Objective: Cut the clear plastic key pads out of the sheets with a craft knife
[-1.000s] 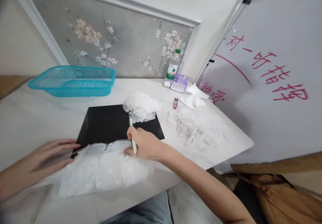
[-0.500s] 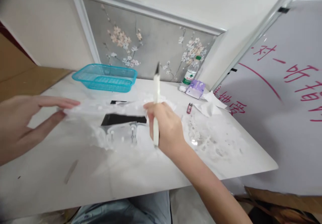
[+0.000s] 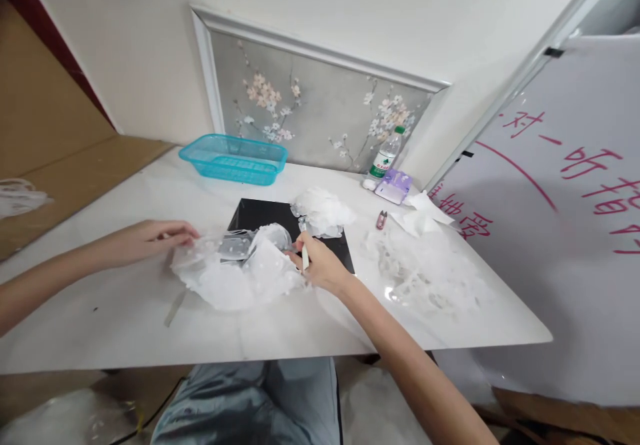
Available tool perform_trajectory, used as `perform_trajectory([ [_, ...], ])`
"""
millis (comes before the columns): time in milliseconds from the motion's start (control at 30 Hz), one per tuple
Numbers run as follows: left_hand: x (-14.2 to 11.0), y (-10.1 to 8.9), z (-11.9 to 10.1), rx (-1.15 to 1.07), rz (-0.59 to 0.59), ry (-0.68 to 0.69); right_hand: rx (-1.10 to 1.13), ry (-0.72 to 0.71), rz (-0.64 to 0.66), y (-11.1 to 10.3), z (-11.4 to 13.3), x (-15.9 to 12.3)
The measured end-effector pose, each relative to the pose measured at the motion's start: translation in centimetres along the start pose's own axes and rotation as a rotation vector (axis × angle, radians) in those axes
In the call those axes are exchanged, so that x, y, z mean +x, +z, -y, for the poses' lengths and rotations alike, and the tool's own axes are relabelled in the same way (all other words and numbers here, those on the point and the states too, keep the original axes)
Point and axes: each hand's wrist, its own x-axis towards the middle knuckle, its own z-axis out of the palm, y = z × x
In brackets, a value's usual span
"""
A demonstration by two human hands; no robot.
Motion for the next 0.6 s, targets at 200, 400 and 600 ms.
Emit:
perform_trajectory([
  [200, 1.4, 1.1, 1.4, 0.042, -0.080, -0.045, 0.086, 0.046, -0.093, 2.0, -0.3, 1.6],
  [400, -0.6, 1.0, 0.3, -0.081, -0.245, -0.007, 0.148, -0.118, -0.101, 0.5, 0.9, 1.6],
  [600, -3.7, -4.5, -4.0, -0.332, -0.693, 0.052, 0.247, -0.177, -0.282, -5.1, 4.9, -1.2],
])
